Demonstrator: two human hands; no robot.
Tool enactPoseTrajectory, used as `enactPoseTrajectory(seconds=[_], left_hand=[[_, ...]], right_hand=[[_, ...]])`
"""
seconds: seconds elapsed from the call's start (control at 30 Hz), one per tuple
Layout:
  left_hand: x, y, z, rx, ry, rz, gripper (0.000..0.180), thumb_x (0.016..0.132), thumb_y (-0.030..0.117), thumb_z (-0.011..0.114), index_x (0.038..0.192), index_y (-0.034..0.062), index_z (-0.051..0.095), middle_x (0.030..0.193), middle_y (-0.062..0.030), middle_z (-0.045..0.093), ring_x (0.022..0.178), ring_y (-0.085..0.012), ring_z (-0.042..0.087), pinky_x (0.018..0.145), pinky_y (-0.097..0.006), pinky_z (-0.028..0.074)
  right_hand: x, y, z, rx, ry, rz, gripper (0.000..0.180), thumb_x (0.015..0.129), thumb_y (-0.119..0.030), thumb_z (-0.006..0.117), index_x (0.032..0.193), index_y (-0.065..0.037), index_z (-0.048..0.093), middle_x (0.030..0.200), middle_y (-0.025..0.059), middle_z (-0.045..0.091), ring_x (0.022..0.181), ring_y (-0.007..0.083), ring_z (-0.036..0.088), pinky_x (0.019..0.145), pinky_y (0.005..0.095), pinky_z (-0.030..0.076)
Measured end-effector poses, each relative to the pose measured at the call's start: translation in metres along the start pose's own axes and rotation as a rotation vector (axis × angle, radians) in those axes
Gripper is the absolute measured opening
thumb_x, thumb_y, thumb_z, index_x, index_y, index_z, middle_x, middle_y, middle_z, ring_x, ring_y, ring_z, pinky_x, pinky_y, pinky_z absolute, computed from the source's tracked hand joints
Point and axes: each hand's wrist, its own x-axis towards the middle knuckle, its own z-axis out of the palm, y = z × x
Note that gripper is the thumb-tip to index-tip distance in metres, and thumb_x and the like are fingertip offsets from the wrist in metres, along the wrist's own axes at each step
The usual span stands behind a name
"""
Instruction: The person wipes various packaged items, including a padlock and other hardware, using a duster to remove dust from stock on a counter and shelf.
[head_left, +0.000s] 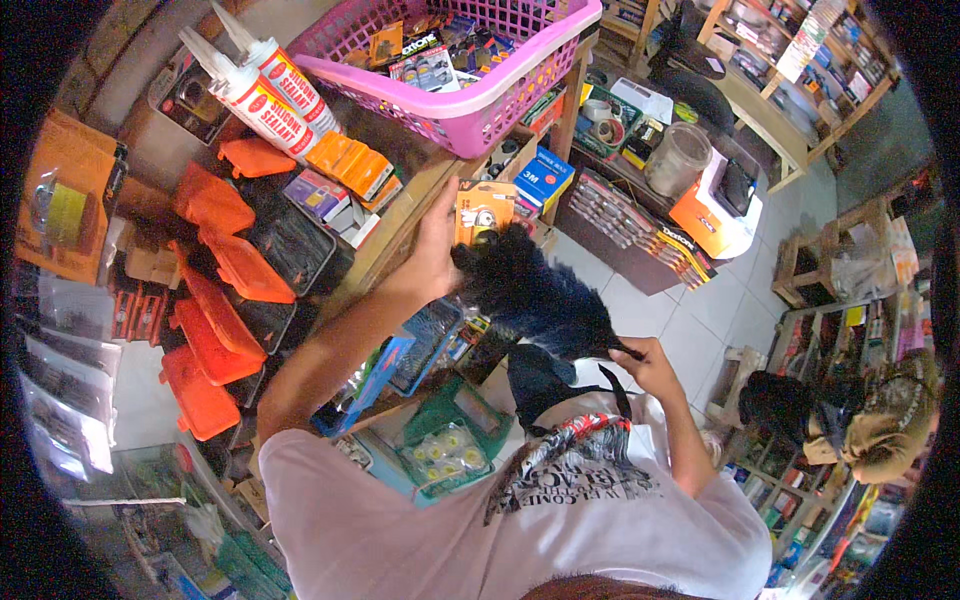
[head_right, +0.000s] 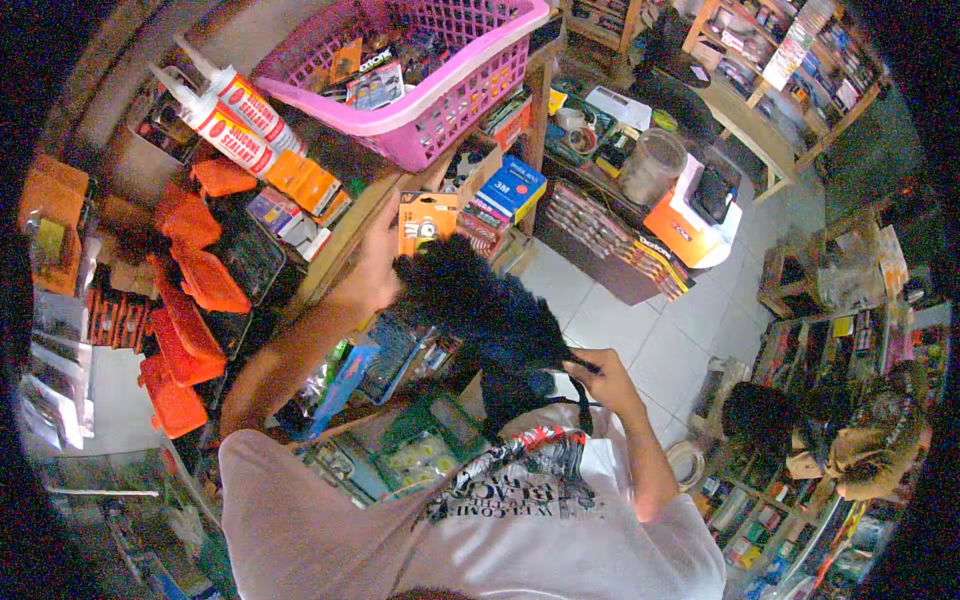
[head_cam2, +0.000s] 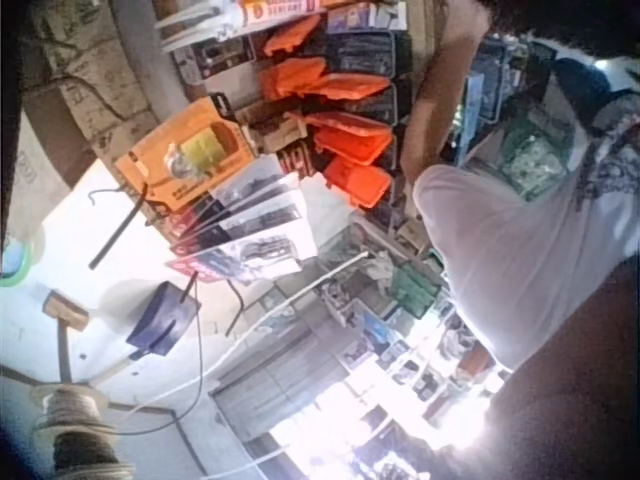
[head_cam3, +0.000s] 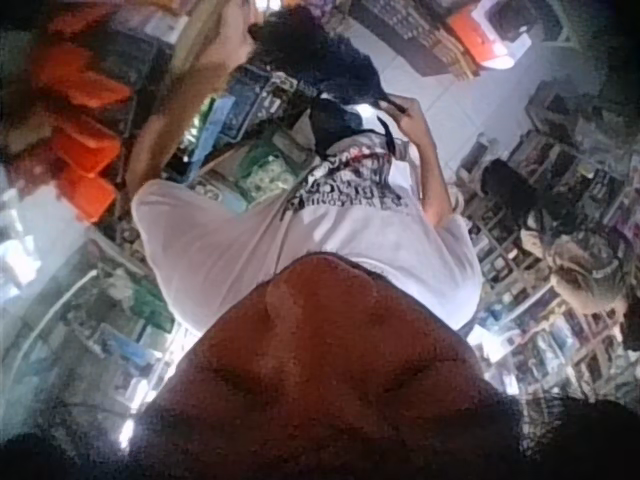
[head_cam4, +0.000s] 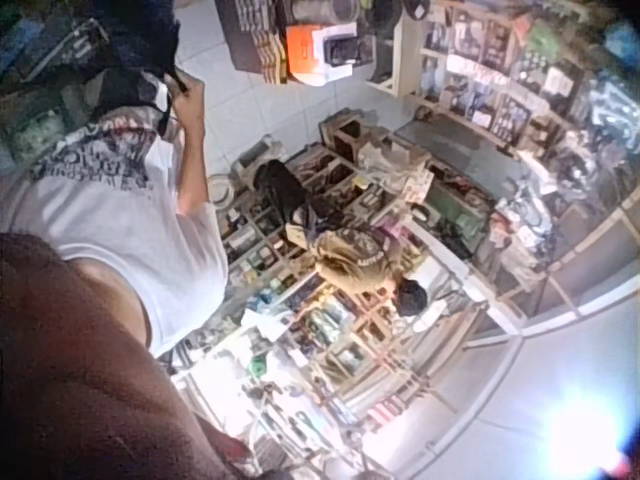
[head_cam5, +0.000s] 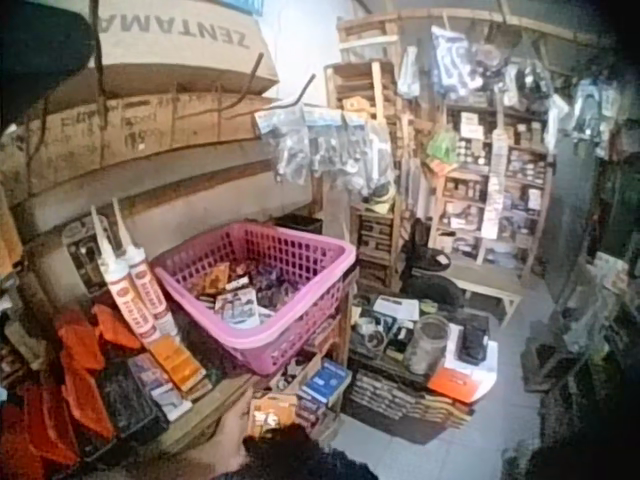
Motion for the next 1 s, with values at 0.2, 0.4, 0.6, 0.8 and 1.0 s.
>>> enactPoseTrajectory(seconds=[0.2,0.4,0.6,0.8,1.0], left_hand=[[0.007,-0.001,-0.012,-0.069,-0.022,0.036,0.069,0.096,0.059,0.027,0.116,-0.001,0.055,0.095,-0.0183,0.065,0.088,-0.0317,0.065,0.082,-0.045,0.053],[-0.012,0.011,0.015,-0.108,-0.023,0.018,0.071,0.093,0.062,0.028,0.116,0.0012,0.056,0.096,-0.0192,0.064,0.091,-0.0344,0.064,0.085,-0.048,0.052],[-0.011,0.003,0.015,-0.137,0.093,0.051,0.072,0.091,0.064,0.032,0.117,0.0023,0.056,0.103,-0.0219,0.063,0.096,-0.0372,0.062,0.087,-0.051,0.05],[-0.007,0.004,-0.004,-0.357,-0.19,0.015,0.075,0.089,0.067,0.034,0.12,0.0015,0.055,0.11,-0.0208,0.062,0.104,-0.0371,0.059,0.098,-0.051,0.044],[-0.002,-0.001,0.006,-0.152,0.022,0.071,0.061,0.095,0.055,0.031,0.125,0.0062,0.053,0.12,-0.0186,0.059,0.113,-0.0343,0.055,0.103,-0.052,0.038]], right_hand=[[0.004,0.002,0.006,0.114,0.01,-0.088,0.022,0.089,-0.014,0.063,0.104,0.001,0.067,0.062,-0.0062,0.048,0.059,0.0045,0.037,0.051,0.0246,0.031],[0.007,-0.011,0.038,0.165,0.144,-0.183,0.022,0.09,-0.015,0.062,0.103,0.002,0.065,0.061,-0.0059,0.048,0.059,0.0053,0.039,0.051,0.0262,0.033],[0.002,-0.017,0.045,0.268,0.101,-0.026,0.021,0.091,-0.019,0.062,0.092,0.001,0.066,0.059,-0.0056,0.044,0.057,0.0046,0.038,0.05,0.0249,0.032],[0.011,-0.027,0.057,0.288,0.11,-0.153,0.021,0.092,-0.018,0.061,0.085,0.001,0.063,0.059,-0.0063,0.044,0.055,0.0048,0.038,0.049,0.0248,0.03],[0.01,-0.029,0.055,0.264,0.041,-0.037,0.025,0.093,-0.021,0.06,0.1,0.003,0.065,0.07,-0.0027,0.058,0.066,0.0058,0.047,0.059,0.025,0.041]])
